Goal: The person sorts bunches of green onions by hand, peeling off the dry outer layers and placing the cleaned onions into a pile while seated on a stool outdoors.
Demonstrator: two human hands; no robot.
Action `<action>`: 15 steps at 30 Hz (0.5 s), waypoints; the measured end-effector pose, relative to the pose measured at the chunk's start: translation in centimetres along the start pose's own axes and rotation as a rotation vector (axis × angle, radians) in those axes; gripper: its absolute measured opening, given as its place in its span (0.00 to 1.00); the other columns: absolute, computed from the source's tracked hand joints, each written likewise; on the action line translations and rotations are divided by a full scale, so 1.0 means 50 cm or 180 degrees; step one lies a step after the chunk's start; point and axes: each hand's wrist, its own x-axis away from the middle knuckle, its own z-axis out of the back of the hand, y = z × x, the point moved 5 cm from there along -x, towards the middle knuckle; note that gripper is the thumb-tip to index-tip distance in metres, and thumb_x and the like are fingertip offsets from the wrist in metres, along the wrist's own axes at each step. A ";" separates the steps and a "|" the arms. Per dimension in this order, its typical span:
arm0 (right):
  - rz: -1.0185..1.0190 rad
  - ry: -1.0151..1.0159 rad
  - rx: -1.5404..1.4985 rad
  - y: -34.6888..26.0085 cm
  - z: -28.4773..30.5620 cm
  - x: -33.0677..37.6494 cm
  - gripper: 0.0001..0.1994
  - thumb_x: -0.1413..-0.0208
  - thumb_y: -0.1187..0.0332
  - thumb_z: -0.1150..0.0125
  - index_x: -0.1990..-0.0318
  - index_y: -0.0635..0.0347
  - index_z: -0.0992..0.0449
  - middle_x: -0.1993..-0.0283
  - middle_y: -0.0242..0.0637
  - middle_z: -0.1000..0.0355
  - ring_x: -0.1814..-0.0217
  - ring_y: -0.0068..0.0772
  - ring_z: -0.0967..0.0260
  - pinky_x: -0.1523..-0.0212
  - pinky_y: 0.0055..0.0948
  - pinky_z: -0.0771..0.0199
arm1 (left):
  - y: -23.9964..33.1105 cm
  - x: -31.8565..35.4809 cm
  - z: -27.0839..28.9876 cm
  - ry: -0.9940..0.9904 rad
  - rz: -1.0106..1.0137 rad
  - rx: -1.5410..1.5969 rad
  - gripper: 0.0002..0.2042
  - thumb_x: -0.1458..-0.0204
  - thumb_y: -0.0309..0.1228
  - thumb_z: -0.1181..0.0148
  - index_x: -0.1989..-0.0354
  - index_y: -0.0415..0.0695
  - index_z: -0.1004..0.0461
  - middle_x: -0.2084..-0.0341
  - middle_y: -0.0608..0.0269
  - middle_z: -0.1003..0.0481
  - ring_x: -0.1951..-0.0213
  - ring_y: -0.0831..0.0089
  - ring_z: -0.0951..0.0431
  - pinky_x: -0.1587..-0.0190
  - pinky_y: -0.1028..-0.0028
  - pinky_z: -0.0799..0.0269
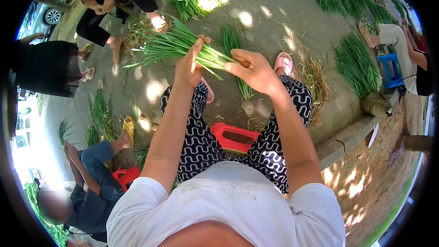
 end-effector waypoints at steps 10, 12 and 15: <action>0.0068 -0.0052 -0.0255 -0.095 -0.021 0.071 0.16 0.47 0.63 0.44 0.58 0.70 0.29 0.77 0.28 0.34 0.73 0.15 0.41 0.73 0.19 0.39 | 0.097 0.159 -0.042 -0.0128 -0.0253 -0.0308 0.11 0.53 0.26 0.41 0.60 0.39 0.30 0.65 0.60 0.27 0.67 0.73 0.27 0.64 0.73 0.29; 0.0269 0.0078 -0.0107 -0.120 -0.022 0.092 0.16 0.47 0.64 0.44 0.58 0.71 0.29 0.75 0.30 0.32 0.73 0.15 0.40 0.72 0.18 0.38 | 0.112 0.189 -0.050 -0.0060 -0.0468 -0.0369 0.12 0.54 0.26 0.40 0.61 0.39 0.30 0.66 0.60 0.27 0.68 0.73 0.27 0.64 0.74 0.29; 0.0546 0.0316 0.0215 -0.169 -0.025 0.120 0.14 0.48 0.67 0.43 0.59 0.70 0.28 0.73 0.31 0.30 0.72 0.15 0.40 0.71 0.18 0.37 | 0.140 0.234 -0.070 -0.0226 -0.0610 -0.0372 0.12 0.57 0.23 0.38 0.63 0.42 0.30 0.67 0.65 0.28 0.64 0.76 0.28 0.61 0.75 0.31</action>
